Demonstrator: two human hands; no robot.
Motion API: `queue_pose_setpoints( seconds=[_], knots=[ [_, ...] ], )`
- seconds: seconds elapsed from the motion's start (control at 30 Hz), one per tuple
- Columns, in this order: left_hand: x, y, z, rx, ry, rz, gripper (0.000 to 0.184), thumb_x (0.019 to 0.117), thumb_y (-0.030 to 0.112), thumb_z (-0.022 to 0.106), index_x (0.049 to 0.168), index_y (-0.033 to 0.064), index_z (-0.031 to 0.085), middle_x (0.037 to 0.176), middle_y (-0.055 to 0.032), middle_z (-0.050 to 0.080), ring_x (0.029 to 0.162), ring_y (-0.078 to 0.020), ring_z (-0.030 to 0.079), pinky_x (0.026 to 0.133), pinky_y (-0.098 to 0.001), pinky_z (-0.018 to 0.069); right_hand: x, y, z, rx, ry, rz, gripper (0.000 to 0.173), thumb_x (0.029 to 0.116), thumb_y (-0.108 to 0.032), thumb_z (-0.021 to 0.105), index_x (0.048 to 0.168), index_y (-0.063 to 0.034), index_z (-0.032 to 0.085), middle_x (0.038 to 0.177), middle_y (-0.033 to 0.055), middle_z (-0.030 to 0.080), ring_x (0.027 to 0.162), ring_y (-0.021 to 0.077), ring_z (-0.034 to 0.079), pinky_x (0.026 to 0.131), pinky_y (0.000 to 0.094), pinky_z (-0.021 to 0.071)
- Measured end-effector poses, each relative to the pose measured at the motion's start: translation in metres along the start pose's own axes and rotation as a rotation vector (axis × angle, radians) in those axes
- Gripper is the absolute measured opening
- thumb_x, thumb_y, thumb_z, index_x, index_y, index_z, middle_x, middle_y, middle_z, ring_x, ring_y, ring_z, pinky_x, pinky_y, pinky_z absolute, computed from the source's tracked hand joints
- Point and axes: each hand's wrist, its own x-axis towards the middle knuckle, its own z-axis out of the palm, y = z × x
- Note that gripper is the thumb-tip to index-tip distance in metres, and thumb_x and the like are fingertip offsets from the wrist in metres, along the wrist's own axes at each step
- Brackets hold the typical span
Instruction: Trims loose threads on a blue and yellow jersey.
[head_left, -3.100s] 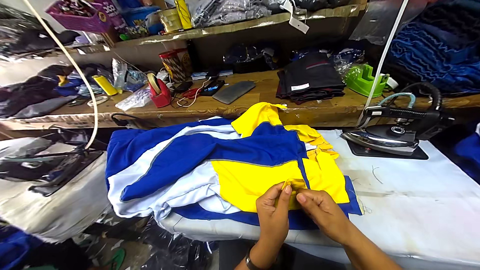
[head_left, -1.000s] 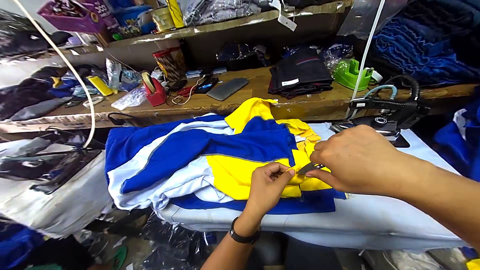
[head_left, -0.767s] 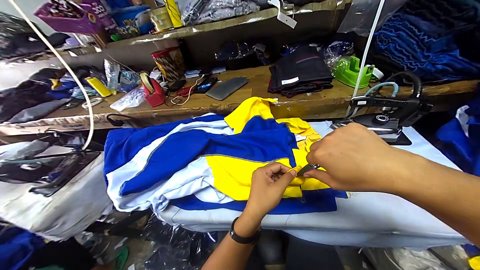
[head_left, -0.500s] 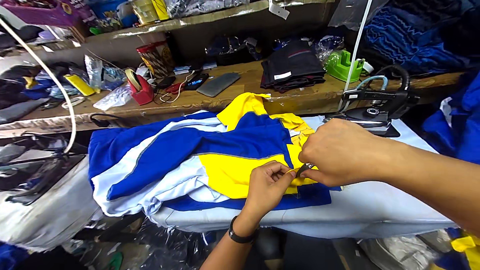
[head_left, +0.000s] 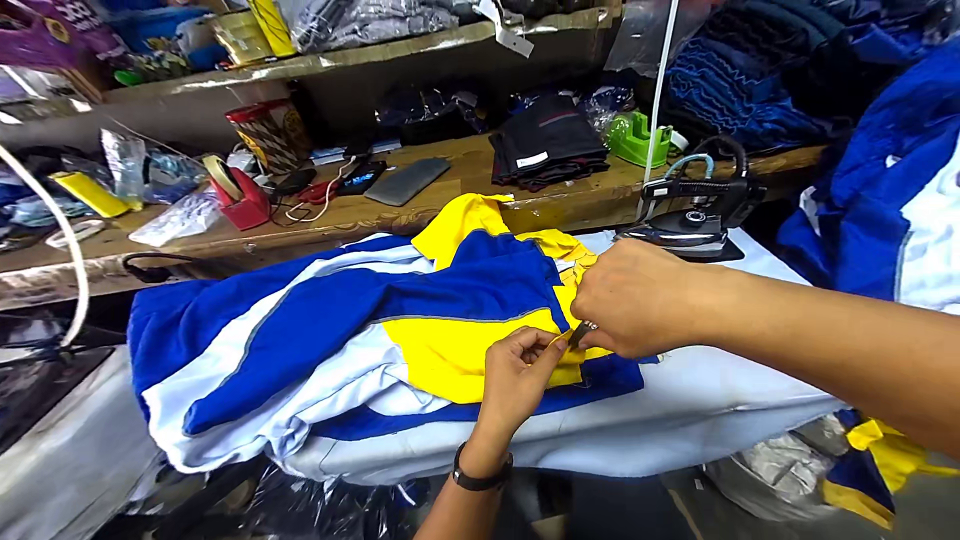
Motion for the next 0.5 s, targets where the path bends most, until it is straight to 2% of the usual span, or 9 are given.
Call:
queue_pose_setpoints(
  seconds=[0.1,0.2,0.27,0.3,0.37,0.4,0.5],
  knots=[
    [0.001,0.002,-0.004,-0.169,0.034,-0.090,0.010,0.0952,0.004,0.064,0.095,-0.0008,0.073,0.084,-0.0019,0.072,0.076,-0.0046,0.067,0.074,-0.0216,0.0570,-0.017,-0.001,-0.007,0.087,0.006,0.112,0.036,0.0901,-0.043,0.077,0.077,-0.0092,0.073,0.065,0.0049,0.063,0.066,0.0254,0.064,0.061,0.0492,0.0463],
    [-0.004,0.006,-0.009,-0.331,0.088,-0.161,0.010,0.0964,0.000,0.062,0.098,-0.0038,0.071,0.085,-0.0048,0.071,0.074,-0.0072,0.067,0.072,-0.0233,0.0582,-0.025,0.001,0.011,0.239,0.183,0.272,0.037,0.0890,-0.052,0.074,0.085,-0.0163,0.071,0.067,-0.0002,0.061,0.065,0.0204,0.062,0.060,0.0467,0.0456],
    [-0.008,0.006,-0.011,-0.413,0.104,-0.168,0.010,0.0966,-0.002,0.061,0.099,-0.0052,0.070,0.086,-0.0062,0.071,0.071,-0.0080,0.067,0.069,-0.0235,0.0584,-0.016,-0.007,0.043,0.581,0.320,0.362,0.032,0.0940,-0.045,0.071,0.097,-0.0139,0.072,0.068,0.0007,0.059,0.061,0.0176,0.056,0.058,0.0439,0.0456],
    [-0.009,0.006,-0.012,-0.439,0.107,-0.159,0.011,0.0966,-0.002,0.060,0.099,-0.0051,0.070,0.086,-0.0060,0.071,0.070,-0.0077,0.066,0.068,-0.0232,0.0578,-0.010,-0.013,0.059,0.789,0.350,0.375,0.029,0.0969,-0.040,0.068,0.102,-0.0113,0.072,0.070,-0.0001,0.057,0.061,0.0134,0.051,0.058,0.0390,0.0440],
    [-0.012,0.006,-0.013,-0.468,0.101,-0.143,0.012,0.0966,-0.001,0.058,0.095,-0.0025,0.069,0.085,-0.0037,0.070,0.073,-0.0070,0.066,0.071,-0.0236,0.0580,0.001,-0.029,0.085,1.166,0.456,0.359,0.017,0.0998,-0.025,0.065,0.095,-0.0099,0.068,0.071,-0.0080,0.055,0.060,-0.0013,0.048,0.057,0.0201,0.0410],
    [-0.013,0.006,-0.013,-0.477,0.099,-0.137,0.014,0.0963,0.000,0.056,0.093,-0.0007,0.069,0.084,-0.0021,0.069,0.074,-0.0064,0.066,0.073,-0.0237,0.0578,0.005,-0.036,0.093,1.329,0.520,0.345,0.013,0.1000,-0.018,0.063,0.091,-0.0098,0.065,0.070,-0.0097,0.054,0.059,-0.0038,0.047,0.056,0.0157,0.0390],
    [-0.018,0.006,-0.012,-0.532,0.139,-0.135,0.017,0.0962,0.000,0.053,0.089,0.0012,0.069,0.081,-0.0005,0.068,0.074,-0.0059,0.064,0.075,-0.0233,0.0552,0.013,-0.047,0.104,1.589,0.637,0.330,0.013,0.0978,-0.009,0.061,0.086,-0.0139,0.061,0.066,-0.0134,0.051,0.053,-0.0053,0.042,0.051,0.0129,0.0340]
  ],
)
